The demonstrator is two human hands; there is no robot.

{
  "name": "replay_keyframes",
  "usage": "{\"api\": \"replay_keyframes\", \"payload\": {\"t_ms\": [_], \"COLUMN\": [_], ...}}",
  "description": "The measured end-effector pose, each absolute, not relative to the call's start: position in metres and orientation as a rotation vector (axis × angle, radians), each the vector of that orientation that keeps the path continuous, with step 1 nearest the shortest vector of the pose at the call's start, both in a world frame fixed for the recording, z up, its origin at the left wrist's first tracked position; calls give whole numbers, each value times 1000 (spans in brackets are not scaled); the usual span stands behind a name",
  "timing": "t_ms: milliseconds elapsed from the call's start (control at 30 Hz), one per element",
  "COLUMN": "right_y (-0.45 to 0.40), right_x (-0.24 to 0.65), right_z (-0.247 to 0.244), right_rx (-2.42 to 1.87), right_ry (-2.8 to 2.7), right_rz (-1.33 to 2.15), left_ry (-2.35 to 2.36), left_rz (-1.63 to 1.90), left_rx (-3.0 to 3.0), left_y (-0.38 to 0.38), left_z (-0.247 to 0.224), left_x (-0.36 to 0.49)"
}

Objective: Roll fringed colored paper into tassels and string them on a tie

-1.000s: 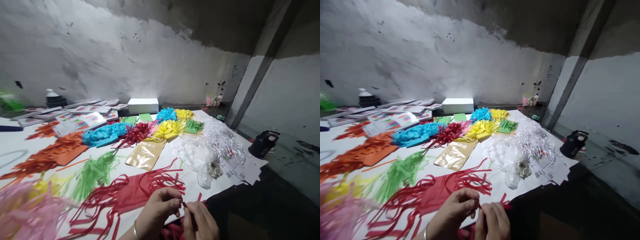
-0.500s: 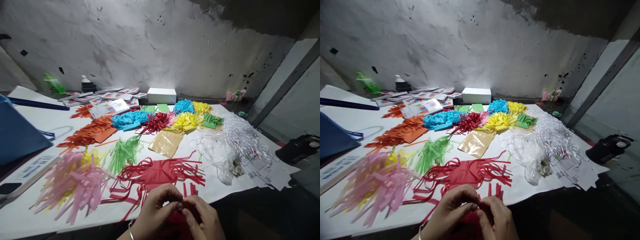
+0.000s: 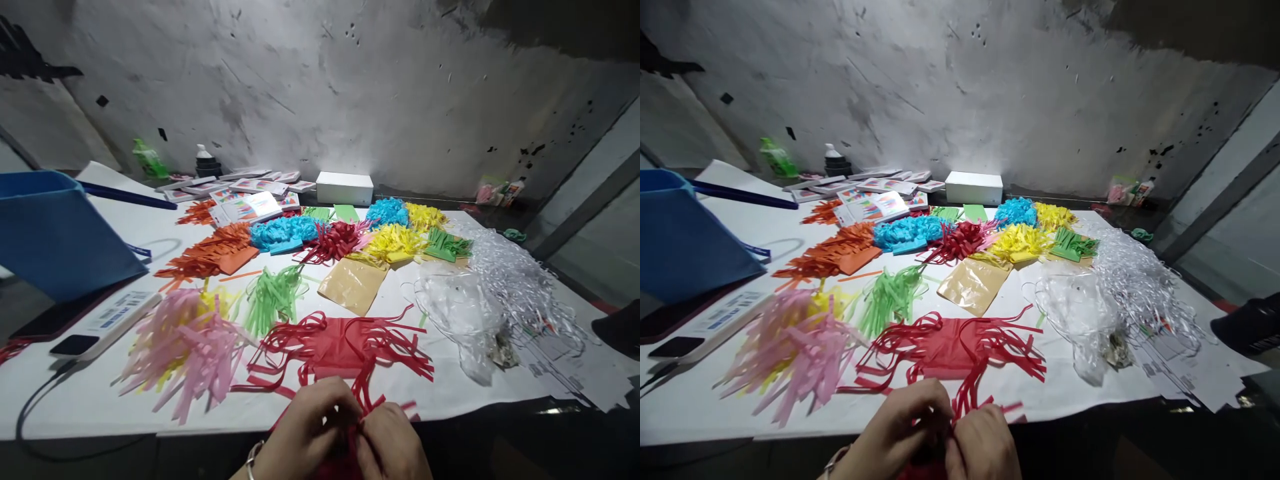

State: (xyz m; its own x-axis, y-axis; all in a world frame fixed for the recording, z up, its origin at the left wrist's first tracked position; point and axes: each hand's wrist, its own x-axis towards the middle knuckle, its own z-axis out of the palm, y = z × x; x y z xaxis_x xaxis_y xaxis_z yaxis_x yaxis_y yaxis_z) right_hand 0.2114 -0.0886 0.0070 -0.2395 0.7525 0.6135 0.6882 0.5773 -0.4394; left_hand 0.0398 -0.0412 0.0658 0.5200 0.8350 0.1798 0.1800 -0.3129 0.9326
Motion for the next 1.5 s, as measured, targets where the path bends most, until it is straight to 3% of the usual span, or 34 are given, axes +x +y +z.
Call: {"api": "replay_keyframes", "payload": {"t_ms": [200,433,533,667,833,1100,1167,1333,1500], "right_y": [-72,-19,-6,-11,-30,-56,-60,-52,-51], "right_x": [207,207,204,204,204,269,267,223,225], "right_z": [17,-19,-33,-34,-24,-35,-30,-19,-20], "right_rx": [-1062,-1272,-1246,-1157,-1212,-1912,-1813,-1219,-1103], "right_ry": [-2017,-2182,-2147,-2165,-2293,-1586,-1513,-2212,-2217], "right_rz": [230,-221,-313,-329,-281,-605,-612,-334,-297], "left_ry": [899,1877,1715,1126,1066,1176,1169,1131,1077], "left_rz": [911,1142,1117,657,566,510,502,543,605], "left_rx": [2066,2618,2741,2852,2868,2734,2710,2649,2471], "left_y": [-21,55,59,33,9,-4,-5,-8,-16], "left_z": [92,146,120,37,-24,-15,-15,-10,0], "left_x": [-39,-143,-102,-16,19,5,8,13,-3]}}
